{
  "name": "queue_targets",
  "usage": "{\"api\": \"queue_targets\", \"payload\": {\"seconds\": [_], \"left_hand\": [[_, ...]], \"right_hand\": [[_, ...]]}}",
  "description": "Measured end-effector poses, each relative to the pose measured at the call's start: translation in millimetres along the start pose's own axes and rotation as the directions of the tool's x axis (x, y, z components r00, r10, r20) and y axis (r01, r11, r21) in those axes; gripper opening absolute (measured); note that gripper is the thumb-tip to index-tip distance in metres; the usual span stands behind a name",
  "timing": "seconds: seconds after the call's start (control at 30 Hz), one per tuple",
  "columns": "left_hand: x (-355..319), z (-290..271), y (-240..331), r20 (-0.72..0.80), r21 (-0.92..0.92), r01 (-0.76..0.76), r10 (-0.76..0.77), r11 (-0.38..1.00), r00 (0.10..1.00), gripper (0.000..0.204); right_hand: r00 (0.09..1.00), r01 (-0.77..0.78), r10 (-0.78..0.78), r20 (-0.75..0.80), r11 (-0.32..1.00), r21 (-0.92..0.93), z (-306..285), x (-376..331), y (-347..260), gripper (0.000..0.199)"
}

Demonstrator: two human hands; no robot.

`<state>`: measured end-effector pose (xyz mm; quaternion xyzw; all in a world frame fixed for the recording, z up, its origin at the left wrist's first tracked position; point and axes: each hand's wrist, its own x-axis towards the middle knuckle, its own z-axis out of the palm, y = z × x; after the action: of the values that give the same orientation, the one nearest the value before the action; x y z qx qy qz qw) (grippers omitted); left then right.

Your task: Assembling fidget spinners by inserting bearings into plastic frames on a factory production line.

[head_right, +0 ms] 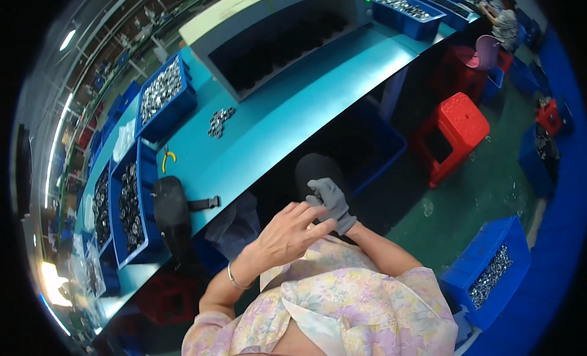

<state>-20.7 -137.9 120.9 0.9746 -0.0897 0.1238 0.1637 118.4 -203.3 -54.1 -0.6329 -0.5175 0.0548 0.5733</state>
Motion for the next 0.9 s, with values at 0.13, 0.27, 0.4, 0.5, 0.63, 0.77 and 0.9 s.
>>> {"api": "queue_targets", "payload": {"seconds": [0.13,0.27,0.4,0.5,0.63,0.77,0.9], "left_hand": [[-34.6,37.4,2.0,-0.012,-0.166,0.149,-0.154,0.975,0.988,0.038],[-70.9,61.3,13.3,0.078,-0.188,0.357,-0.349,0.915,0.934,0.028],[-88.5,76.4,19.4,0.103,-0.215,0.438,-0.425,0.873,0.899,0.022],[-86.7,85.3,14.2,0.089,-0.221,0.457,-0.448,0.862,0.889,0.020],[-86.4,81.2,9.9,0.044,-0.281,0.460,-0.467,0.842,0.883,0.019],[-65.1,67.7,-31.0,-0.057,-0.353,0.391,-0.436,0.850,0.898,0.015],[-19.9,51.8,-87.3,-0.214,-0.316,0.333,-0.408,0.889,0.888,0.016]], "right_hand": [[0.992,-0.022,0.023,-0.127,1.000,0.004,-13.5,4.9,-13.8,0.036],[0.963,-0.170,0.197,-0.184,0.974,0.152,-22.8,-1.6,-21.2,0.027],[0.952,-0.224,0.262,-0.157,0.948,0.224,-34.5,-14.0,-34.1,0.024],[0.949,-0.236,0.272,-0.158,0.948,0.216,-38.9,-25.9,-32.0,0.024],[0.950,-0.239,0.268,-0.158,0.954,0.182,-35.9,-31.7,-36.1,0.023],[0.938,-0.288,0.315,-0.143,0.940,0.184,-34.6,-24.8,-30.8,0.022],[0.935,-0.318,0.339,-0.100,0.931,0.181,-42.8,-3.0,-30.8,0.026]]}}
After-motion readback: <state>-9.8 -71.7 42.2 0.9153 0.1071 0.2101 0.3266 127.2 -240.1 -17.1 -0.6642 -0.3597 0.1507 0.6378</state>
